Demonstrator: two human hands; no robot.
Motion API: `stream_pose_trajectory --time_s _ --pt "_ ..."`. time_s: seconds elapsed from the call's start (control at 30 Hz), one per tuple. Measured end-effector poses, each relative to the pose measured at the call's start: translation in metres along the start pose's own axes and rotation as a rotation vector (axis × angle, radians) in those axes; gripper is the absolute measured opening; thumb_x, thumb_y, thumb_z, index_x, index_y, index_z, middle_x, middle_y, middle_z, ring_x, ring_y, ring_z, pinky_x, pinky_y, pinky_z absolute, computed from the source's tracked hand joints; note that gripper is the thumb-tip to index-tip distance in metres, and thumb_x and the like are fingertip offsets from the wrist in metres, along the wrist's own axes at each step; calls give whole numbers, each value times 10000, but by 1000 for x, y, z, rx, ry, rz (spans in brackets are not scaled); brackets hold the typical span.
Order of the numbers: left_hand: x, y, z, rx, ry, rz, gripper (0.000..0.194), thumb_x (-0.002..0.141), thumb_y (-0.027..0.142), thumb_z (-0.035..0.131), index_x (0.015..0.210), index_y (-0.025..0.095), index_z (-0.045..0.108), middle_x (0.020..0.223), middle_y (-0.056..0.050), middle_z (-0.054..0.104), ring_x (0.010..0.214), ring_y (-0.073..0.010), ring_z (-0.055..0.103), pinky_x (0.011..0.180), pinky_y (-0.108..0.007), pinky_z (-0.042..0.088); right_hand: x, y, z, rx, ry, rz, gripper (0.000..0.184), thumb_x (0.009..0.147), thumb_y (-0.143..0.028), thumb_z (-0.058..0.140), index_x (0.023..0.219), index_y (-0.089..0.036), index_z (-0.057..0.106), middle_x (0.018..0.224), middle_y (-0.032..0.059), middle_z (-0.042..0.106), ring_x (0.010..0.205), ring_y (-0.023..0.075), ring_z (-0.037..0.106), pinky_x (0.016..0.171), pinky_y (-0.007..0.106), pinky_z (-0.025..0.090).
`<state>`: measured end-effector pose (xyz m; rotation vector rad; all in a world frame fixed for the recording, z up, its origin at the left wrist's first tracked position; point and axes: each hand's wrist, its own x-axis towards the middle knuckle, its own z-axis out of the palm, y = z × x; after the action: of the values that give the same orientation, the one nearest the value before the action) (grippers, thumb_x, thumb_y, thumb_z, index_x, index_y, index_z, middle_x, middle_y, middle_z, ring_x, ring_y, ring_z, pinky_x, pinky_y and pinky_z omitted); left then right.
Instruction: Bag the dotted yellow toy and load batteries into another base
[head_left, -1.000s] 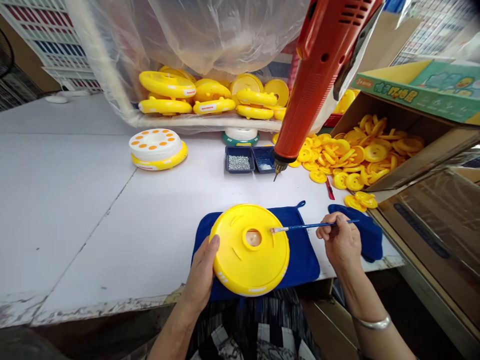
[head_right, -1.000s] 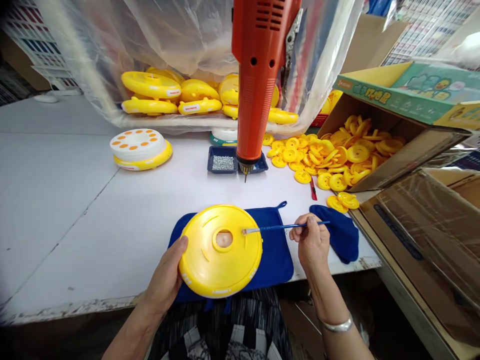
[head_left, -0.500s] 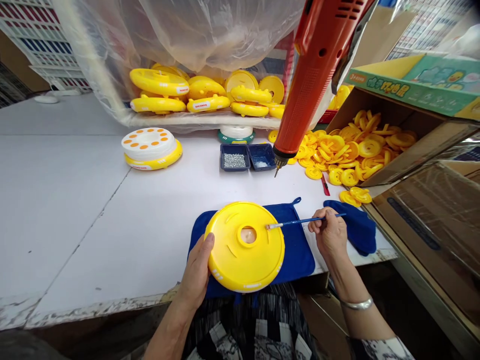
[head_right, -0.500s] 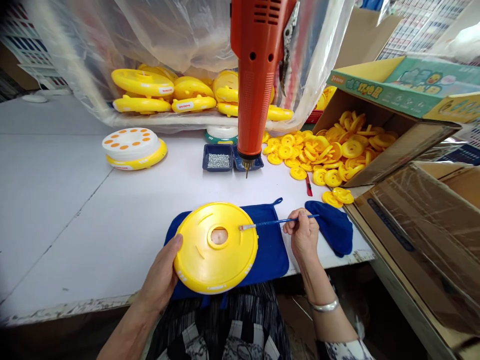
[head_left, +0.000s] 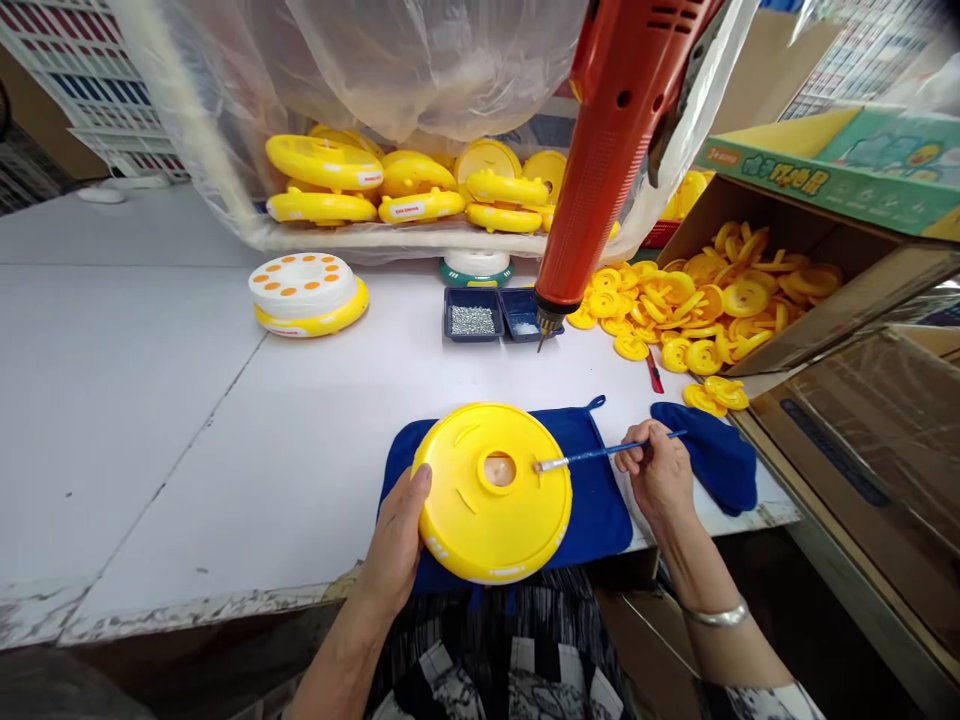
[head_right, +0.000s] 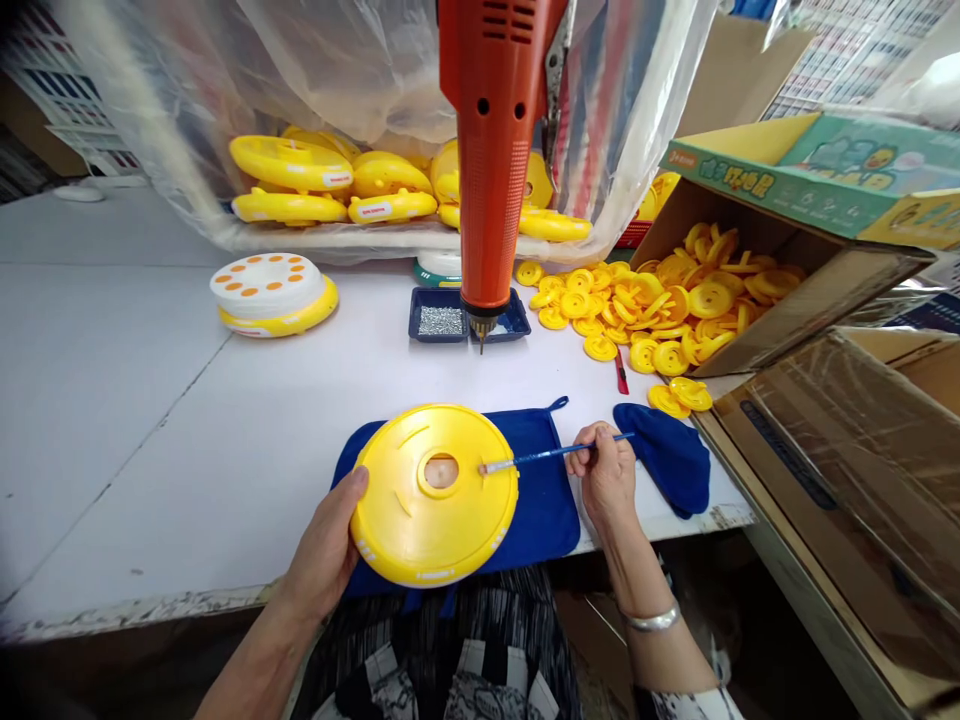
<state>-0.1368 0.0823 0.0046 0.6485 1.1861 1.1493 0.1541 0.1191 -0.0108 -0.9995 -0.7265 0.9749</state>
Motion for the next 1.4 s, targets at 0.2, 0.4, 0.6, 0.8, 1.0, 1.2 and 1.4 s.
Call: stream_pose_trajectory --time_s 0.2,0.4,0.6,0.8,1.0,1.2,1.4 --pt "0 -2 -1 4 10 26 609 832 564 650 1290 163 623 1168 -94 721 1049 -269 658 846 -316 534 1 0 -1 17 36 6 256 829 -370 633 669 -196 535 493 -80 458 363 53 402 404 190 393" --pt "2 -2 0 5 -25 46 568 855 553 623 1259 155 635 1198 -98 710 1086 -278 641 866 -316 522 -8 -5 -5 38 11 83 267 808 -337 658 636 -194 512 464 -87 415 345 50 354 377 180 358" --pt "-1 -3 0 14 -25 55 568 844 568 622 1224 147 653 1154 -103 725 1032 -279 657 876 -338 510 -31 -25 13 98 -75 76 205 817 -365 674 728 -204 584 558 -57 510 426 79 462 452 222 447" --pt "-3 -4 0 22 -36 72 553 883 545 582 1277 158 610 1158 -89 716 1009 -262 651 820 -322 507 -52 -22 49 -25 -297 -58 183 926 -284 549 773 -203 608 632 -11 577 529 128 563 531 276 471" --pt "-3 -5 -1 23 -53 75 525 904 533 560 1271 160 608 1151 -88 713 996 -250 644 796 -309 495 -54 -16 50 -95 -312 -103 182 932 -293 554 786 -204 614 679 -5 581 572 130 577 552 271 465" --pt "-3 -5 -2 23 -60 59 549 892 542 570 1279 154 602 1190 -101 700 1033 -263 637 848 -322 488 -53 -22 48 -90 -297 -123 175 913 -271 552 757 -207 598 613 -15 565 502 129 542 502 271 464" --pt "-3 -4 -2 15 -50 71 570 871 568 585 1261 153 614 1177 -100 706 1013 -263 642 818 -311 492 -51 -19 49 -106 -331 -113 182 925 -279 546 767 -208 601 641 -10 572 539 133 563 510 261 445"
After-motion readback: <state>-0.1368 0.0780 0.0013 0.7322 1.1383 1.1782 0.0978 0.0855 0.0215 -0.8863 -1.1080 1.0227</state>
